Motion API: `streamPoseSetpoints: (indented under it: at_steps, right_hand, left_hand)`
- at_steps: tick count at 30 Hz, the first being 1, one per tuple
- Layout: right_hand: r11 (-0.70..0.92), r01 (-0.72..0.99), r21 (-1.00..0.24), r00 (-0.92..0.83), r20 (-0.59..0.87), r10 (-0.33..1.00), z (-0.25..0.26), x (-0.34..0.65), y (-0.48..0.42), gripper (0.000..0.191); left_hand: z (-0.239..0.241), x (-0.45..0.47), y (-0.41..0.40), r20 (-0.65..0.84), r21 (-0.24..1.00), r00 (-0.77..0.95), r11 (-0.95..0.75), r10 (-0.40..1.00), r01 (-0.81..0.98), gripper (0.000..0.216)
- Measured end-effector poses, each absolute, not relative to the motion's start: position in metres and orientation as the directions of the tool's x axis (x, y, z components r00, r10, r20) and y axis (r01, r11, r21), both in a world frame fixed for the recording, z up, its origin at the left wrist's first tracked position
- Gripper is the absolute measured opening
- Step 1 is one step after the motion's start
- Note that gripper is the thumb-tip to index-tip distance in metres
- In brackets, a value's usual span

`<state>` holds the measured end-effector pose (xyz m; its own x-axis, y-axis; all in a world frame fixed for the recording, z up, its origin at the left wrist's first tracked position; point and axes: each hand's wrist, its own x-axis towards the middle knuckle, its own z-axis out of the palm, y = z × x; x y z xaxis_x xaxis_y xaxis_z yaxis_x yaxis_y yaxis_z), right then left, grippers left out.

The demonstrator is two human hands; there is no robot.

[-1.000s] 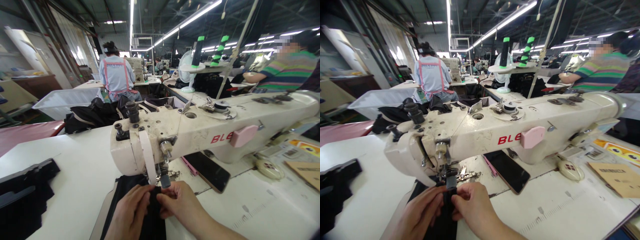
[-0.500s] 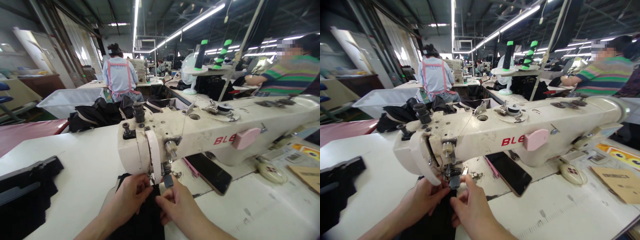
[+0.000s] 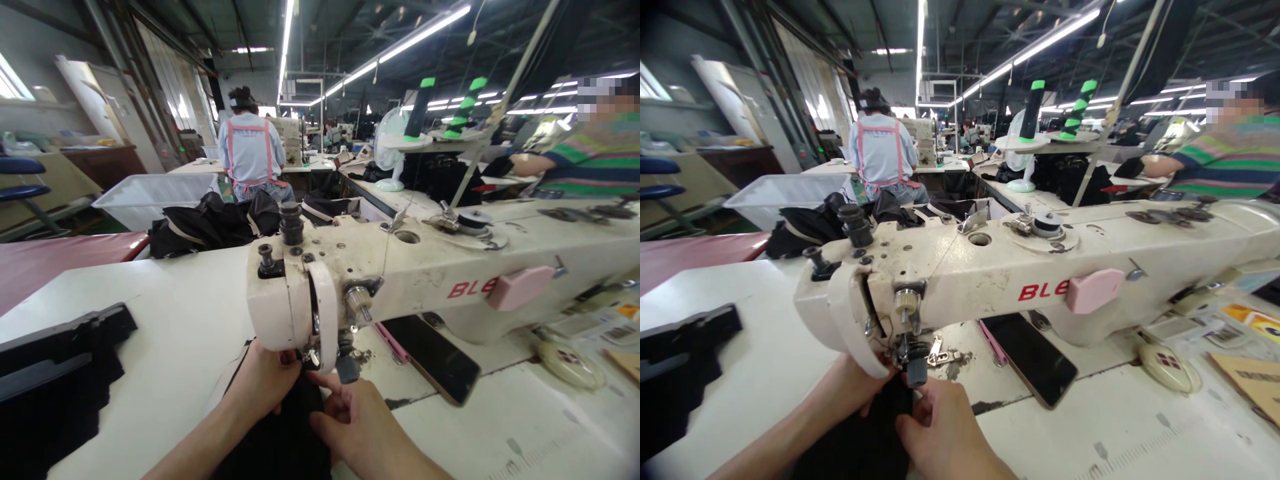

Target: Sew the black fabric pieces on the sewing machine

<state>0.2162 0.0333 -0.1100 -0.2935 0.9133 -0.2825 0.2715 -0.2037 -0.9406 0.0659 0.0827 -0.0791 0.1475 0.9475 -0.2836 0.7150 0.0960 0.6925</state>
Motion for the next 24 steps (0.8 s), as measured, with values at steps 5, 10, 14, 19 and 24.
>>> streamPoseSetpoints:
  at_steps: [5, 10, 14, 19, 24]
  right_hand:
    - [-0.189, 0.254, -0.949, -0.306, -0.264, 0.915, -0.107, 0.217, 0.035, 0.016]
    - [-0.186, 0.281, -0.941, -0.283, -0.267, 0.921, -0.112, 0.217, 0.036, 0.006]
    - [-0.200, 0.255, -0.946, -0.275, -0.269, 0.923, -0.120, 0.216, 0.036, 0.002]
    - [-0.256, 0.192, -0.947, -0.255, -0.300, 0.919, -0.128, 0.217, 0.031, 0.038]
    - [-0.395, 0.074, -0.916, -0.382, -0.392, 0.837, -0.143, 0.225, 0.005, 0.051]
  left_hand:
    - [-0.073, 0.069, 0.082, -0.304, 0.674, 0.121, 0.124, 0.945, 0.729, 0.020]
    - [-0.075, 0.069, 0.082, -0.306, 0.670, 0.104, 0.136, 0.946, 0.730, 0.022]
    - [-0.084, 0.066, 0.083, -0.262, 0.700, 0.111, 0.110, 0.959, 0.706, 0.019]
    - [-0.087, 0.056, 0.089, -0.155, 0.723, 0.092, 0.050, 0.984, 0.689, 0.018]
    - [-0.095, 0.038, 0.041, 0.127, 0.673, 0.086, -0.150, 0.988, 0.724, 0.019]
